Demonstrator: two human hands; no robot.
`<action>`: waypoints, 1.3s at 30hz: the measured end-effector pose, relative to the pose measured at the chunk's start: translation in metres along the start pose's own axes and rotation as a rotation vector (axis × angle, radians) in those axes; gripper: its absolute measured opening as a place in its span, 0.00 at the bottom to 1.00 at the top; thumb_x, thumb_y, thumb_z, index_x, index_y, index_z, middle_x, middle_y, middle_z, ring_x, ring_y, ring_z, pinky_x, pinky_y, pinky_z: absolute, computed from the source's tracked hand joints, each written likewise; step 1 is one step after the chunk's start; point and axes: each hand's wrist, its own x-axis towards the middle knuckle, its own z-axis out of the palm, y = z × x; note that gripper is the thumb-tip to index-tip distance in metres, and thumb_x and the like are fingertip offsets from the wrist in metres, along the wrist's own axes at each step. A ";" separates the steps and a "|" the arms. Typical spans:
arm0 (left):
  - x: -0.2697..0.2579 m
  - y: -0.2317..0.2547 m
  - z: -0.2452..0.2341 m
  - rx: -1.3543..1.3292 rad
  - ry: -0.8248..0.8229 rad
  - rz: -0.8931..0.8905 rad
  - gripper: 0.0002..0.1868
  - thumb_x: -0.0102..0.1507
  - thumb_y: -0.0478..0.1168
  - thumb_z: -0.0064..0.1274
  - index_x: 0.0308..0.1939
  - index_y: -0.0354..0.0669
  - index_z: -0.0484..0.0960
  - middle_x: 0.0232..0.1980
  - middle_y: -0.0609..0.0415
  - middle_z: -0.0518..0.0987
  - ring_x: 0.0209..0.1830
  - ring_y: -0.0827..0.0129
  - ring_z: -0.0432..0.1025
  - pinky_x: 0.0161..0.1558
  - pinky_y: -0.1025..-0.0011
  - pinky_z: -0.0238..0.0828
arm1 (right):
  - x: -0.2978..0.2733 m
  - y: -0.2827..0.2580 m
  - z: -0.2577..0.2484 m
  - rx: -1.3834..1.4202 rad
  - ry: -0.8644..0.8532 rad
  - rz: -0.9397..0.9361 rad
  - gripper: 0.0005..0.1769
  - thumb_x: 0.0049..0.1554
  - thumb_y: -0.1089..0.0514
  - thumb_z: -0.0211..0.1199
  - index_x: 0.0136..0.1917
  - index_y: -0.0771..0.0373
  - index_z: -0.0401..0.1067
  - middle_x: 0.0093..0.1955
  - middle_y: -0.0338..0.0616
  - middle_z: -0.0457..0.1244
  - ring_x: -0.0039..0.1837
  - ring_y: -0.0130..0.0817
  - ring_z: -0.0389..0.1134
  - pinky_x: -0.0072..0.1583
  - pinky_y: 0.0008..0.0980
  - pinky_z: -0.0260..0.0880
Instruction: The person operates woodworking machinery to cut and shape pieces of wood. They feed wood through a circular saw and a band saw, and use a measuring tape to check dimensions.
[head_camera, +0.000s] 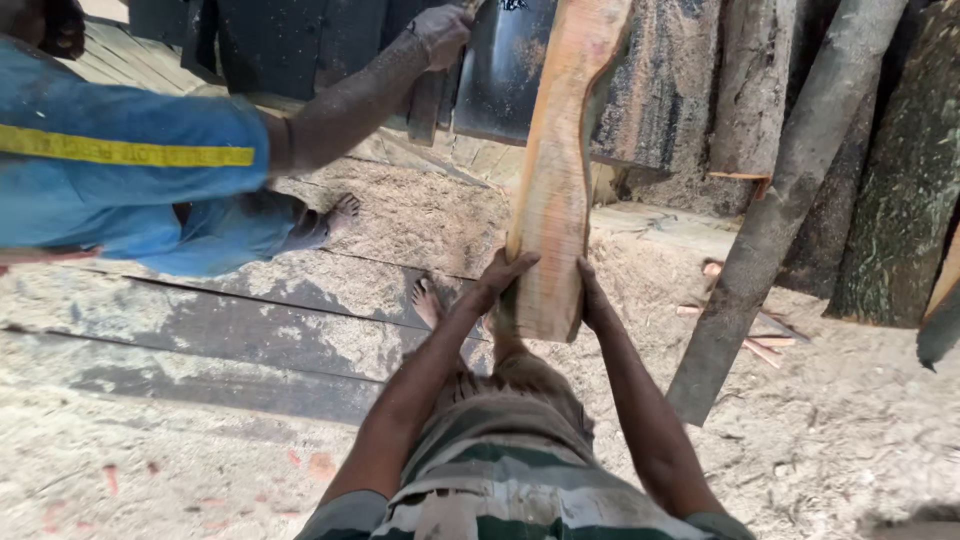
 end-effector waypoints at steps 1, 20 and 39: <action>0.004 0.005 0.000 -0.006 -0.018 0.047 0.53 0.53 0.67 0.65 0.67 0.29 0.72 0.58 0.36 0.81 0.58 0.48 0.77 0.60 0.57 0.76 | 0.004 -0.002 0.000 0.022 0.006 -0.041 0.58 0.55 0.20 0.54 0.80 0.66 0.54 0.74 0.61 0.59 0.73 0.51 0.63 0.70 0.48 0.67; -0.149 -0.064 -0.137 -0.015 0.124 0.135 0.42 0.57 0.64 0.61 0.59 0.29 0.78 0.47 0.46 0.85 0.43 0.63 0.81 0.46 0.69 0.80 | -0.034 0.165 0.158 0.116 0.025 -0.056 0.56 0.53 0.22 0.56 0.79 0.62 0.54 0.71 0.52 0.61 0.68 0.44 0.65 0.68 0.46 0.66; -0.418 -0.335 -0.057 0.020 0.402 0.229 0.35 0.60 0.49 0.63 0.67 0.36 0.72 0.58 0.47 0.81 0.56 0.68 0.73 0.54 0.69 0.74 | -0.319 0.372 0.161 0.114 0.074 -0.024 0.47 0.56 0.37 0.60 0.80 0.59 0.52 0.73 0.54 0.60 0.71 0.48 0.63 0.68 0.46 0.67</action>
